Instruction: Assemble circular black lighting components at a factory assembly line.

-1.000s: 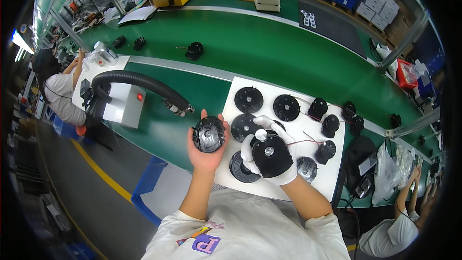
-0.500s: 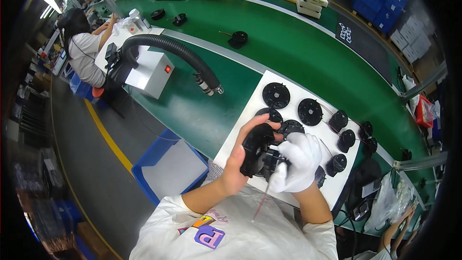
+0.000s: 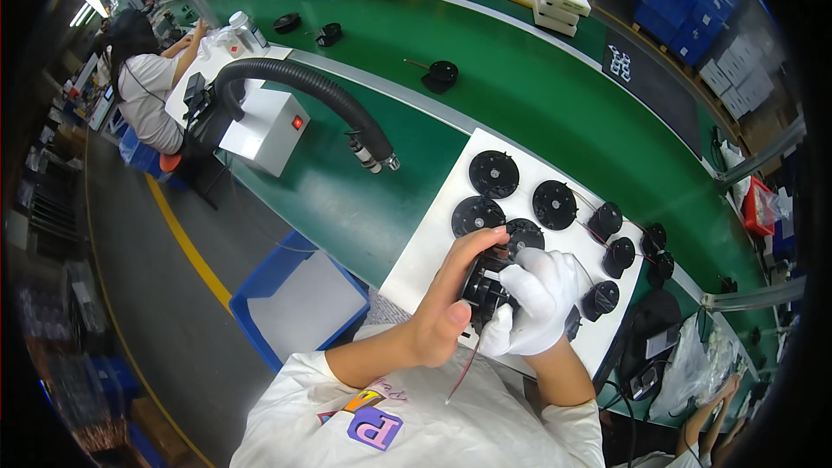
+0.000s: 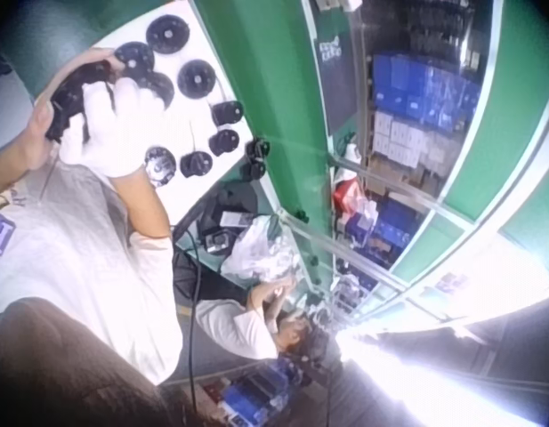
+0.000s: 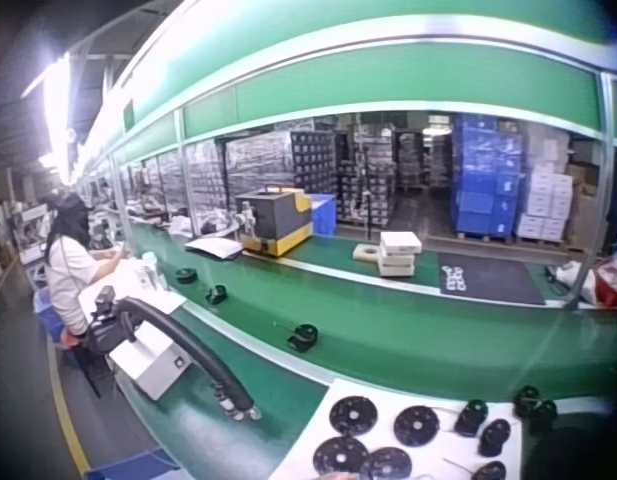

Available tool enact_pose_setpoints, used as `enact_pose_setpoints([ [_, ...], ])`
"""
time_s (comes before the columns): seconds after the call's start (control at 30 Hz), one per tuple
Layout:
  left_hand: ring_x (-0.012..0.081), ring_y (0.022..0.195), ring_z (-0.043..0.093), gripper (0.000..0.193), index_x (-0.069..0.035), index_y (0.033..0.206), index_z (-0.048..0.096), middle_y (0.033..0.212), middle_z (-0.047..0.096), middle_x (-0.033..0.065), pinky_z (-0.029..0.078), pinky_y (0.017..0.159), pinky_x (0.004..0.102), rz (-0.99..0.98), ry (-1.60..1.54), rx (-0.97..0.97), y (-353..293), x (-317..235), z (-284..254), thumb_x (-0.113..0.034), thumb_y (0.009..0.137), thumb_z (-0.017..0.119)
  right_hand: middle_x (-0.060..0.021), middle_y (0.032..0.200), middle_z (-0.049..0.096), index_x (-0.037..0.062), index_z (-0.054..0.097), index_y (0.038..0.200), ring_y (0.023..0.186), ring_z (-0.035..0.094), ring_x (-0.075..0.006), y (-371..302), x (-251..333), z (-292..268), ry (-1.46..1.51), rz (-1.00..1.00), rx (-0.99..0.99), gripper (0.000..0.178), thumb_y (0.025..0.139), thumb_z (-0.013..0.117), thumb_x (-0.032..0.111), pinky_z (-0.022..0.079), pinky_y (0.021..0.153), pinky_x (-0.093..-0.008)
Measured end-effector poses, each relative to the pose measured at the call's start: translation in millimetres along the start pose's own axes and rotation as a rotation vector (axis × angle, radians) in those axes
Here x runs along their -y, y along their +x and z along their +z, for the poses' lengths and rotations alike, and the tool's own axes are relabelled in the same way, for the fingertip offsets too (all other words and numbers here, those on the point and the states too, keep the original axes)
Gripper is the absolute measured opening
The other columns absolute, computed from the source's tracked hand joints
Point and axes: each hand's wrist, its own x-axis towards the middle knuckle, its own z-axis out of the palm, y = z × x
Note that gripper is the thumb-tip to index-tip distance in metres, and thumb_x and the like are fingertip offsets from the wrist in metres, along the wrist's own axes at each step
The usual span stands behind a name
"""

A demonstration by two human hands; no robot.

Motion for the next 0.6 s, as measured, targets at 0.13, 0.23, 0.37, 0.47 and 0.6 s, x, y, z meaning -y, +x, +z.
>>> enact_pose_setpoints([
  [0.13,0.0312,0.133,0.042,0.086,0.002,0.152,0.023,0.148,0.037,0.0206,0.031,0.113,0.044,0.063,0.099,0.055,0,5,-5,-0.065,0.1,0.033,-0.0106,0.081,0.057,0.0131,0.064,0.085,0.06,0.047,-0.0247,-2,1,-2,0.018,0.012,0.006,0.032,0.07,0.054,0.04,0.035,0.059,-0.0389],
  [0.23,0.0325,0.133,0.042,0.085,0.002,0.152,0.023,0.148,0.036,0.0234,0.031,0.113,0.0449,0.141,0.137,0.06,-2,11,-5,-0.064,0.1,0.032,-0.0109,0.082,0.057,0.0128,0.063,0.086,0.061,0.047,-0.0248,-4,1,-3,0.0,-0.015,-0.007,0.033,0.071,0.054,0.041,0.034,0.059,-0.0391],
  [0.37,0.0335,0.133,0.042,0.082,0.004,0.151,0.024,0.147,0.035,0.0251,0.03,0.113,0.0454,0.161,0.143,0.059,-1,8,-3,-0.062,0.101,0.031,-0.0108,0.083,0.057,0.0128,0.064,0.088,0.061,0.047,-0.0247,-4,6,-7,-0.01,-0.02,0.001,0.033,0.073,0.054,0.04,0.034,0.06,-0.0391],
  [0.47,0.0326,0.135,0.04,0.081,0.006,0.15,0.023,0.147,0.034,0.0249,0.029,0.114,0.0438,0.215,0.239,0.115,-1,11,-5,-0.06,0.102,0.029,-0.0097,0.083,0.058,0.0128,0.067,0.099,0.064,0.048,-0.0254,-1,8,-8,0.022,0.081,0.1,0.036,0.076,0.054,0.036,0.035,0.063,-0.0394],
  [0.6,0.0337,0.137,0.036,0.084,0.01,0.149,0.022,0.146,0.034,0.0249,0.026,0.115,0.0412,-0.016,0.056,-0.008,-6,18,7,-0.057,0.101,0.036,-0.0196,0.124,0.053,0.0031,0.058,0.13,0.114,0.051,-0.0388,7,2,-12,-0.026,0.094,0.242,0.056,0.078,0.056,0.024,0.038,0.098,-0.0515],
])
